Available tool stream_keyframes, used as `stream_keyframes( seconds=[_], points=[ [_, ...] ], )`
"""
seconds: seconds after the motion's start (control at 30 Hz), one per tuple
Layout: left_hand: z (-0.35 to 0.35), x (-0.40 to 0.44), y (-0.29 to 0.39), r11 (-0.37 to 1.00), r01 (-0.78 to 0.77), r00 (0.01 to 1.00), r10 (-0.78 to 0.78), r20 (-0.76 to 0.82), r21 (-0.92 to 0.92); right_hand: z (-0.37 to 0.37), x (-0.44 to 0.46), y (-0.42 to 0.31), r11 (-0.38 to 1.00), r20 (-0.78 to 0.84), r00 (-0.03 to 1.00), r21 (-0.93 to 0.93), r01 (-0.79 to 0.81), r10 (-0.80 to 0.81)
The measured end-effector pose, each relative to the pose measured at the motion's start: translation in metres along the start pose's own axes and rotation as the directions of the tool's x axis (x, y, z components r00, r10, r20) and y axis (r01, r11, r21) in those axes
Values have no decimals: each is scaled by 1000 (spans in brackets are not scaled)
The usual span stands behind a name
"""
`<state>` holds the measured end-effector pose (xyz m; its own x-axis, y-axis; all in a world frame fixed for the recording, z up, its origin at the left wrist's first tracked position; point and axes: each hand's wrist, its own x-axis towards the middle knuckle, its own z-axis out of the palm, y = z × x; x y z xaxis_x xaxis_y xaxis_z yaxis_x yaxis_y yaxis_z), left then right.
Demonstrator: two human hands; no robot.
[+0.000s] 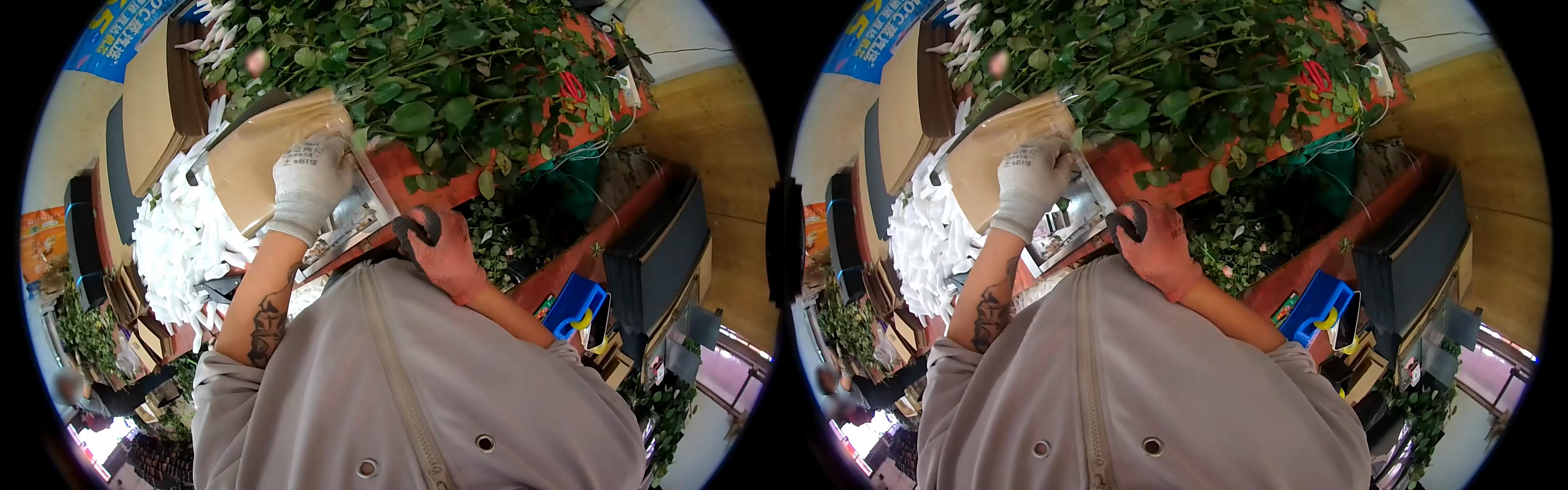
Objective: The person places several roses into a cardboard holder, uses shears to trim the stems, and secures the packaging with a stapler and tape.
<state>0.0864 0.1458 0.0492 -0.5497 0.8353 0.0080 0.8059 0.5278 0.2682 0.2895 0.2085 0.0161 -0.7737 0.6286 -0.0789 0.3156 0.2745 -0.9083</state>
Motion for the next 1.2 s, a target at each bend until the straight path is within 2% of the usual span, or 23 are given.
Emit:
stream_keyframes(
  seconds=[0.03, 0.07, 0.13, 0.2, 0.37, 0.43, 0.5, 0.57, 0.6, 0.7, 0.77, 0.8, 0.83, 0.87, 0.9, 0.93, 1.0, 1.03, 1.07, 1.1, 1.13, 1.17, 1.2],
  points=[
    [-2, 1, 1, 999, 24, 999, -26, 47, 31, 0, -2, 6, 999, 27, 999, 36, -38, 37],
    [-4, 1, 3, 997, 46, 994, -52, 94, 63, -1, -3, 10, 999, 41, 999, -31, 7, -6],
    [-6, 0, 6, 997, 56, 995, -61, 85, 56, 4, -3, 21, 994, 62, 997, -93, 55, -50],
    [-7, 1, 6, 997, 65, 995, -68, 69, 50, 27, 4, 44, 973, -86, 996, -230, -16, -4],
    [2, 3, -6, 999, -31, 999, 30, 46, 22, 65, 90, 76, 928, 137, 985, -370, -52, 109],
    [-1, 2, -3, 999, -38, 999, 37, 34, 20, 86, 106, 92, 966, -120, 992, -258, 4, -36],
    [-3, 4, -4, 999, -40, 999, 40, 12, 18, 87, 119, 91, 948, -147, 980, -307, 86, -137],
    [-2, 2, -4, 1000, -24, 999, 24, 45, -7, 78, 112, 79, 758, 74, 997, -649, 63, -19],
    [-8, 2, -1, 1000, -24, 998, 25, 55, -20, 79, 110, 80, 667, 46, 990, -734, 125, -135],
    [-1, 2, -7, 998, -36, 999, 38, 31, -48, 72, 118, 82, 656, 156, 986, -739, 156, -59],
    [-13, -14, -7, 992, -1, 998, -6, -59, -123, 45, 115, 60, 615, 397, 914, -742, 267, 82],
    [-31, -27, -11, 987, -53, 992, 35, -117, -155, 36, 107, 60, 650, 418, 901, -718, 251, 114],
    [-48, -43, -17, 977, -107, 982, 75, -175, -182, 29, 96, 51, 639, 442, 896, -701, 316, 41],
    [-54, -60, -30, 981, -74, 978, 35, -208, -180, 15, 86, 27, 556, 573, 816, -704, 442, 76],
    [-56, -75, -41, 994, -58, 977, 37, -210, -94, 8, 78, -26, 564, 649, 745, -677, 473, 155],
    [-55, -90, -50, 998, -55, 979, 51, -199, -12, 8, 84, -72, 580, 783, 600, -568, 584, 163],
    [-41, -107, -63, 995, -95, 970, 87, -228, -21, 33, 88, -141, 520, 716, 640, -449, 727, -278],
    [-38, -112, -69, 990, -142, 959, 133, -249, -20, 56, 96, -156, 349, 709, 536, -412, 842, -458],
    [-41, -113, -69, 999, -46, 992, 47, 120, -17, 88, 114, -166, 26, 718, 301, -368, 930, -627],
    [-48, -118, -73, 997, -72, 991, 73, 110, -9, 123, 139, -167, -15, 662, 40, -78, 997, -748],
    [-61, -124, -75, 953, -157, 986, 136, -97, -259, 163, 151, -181, 177, 881, 51, 38, 983, -471],
    [-67, -128, -78, 834, -285, 941, 149, -304, -472, 205, 162, -185, 155, 989, -61, 82, 984, -133],
    [-66, -137, -87, 805, -308, 940, 176, -291, -508, 245, 156, -166, -25, 971, 109, -106, 994, 213]
  ],
)
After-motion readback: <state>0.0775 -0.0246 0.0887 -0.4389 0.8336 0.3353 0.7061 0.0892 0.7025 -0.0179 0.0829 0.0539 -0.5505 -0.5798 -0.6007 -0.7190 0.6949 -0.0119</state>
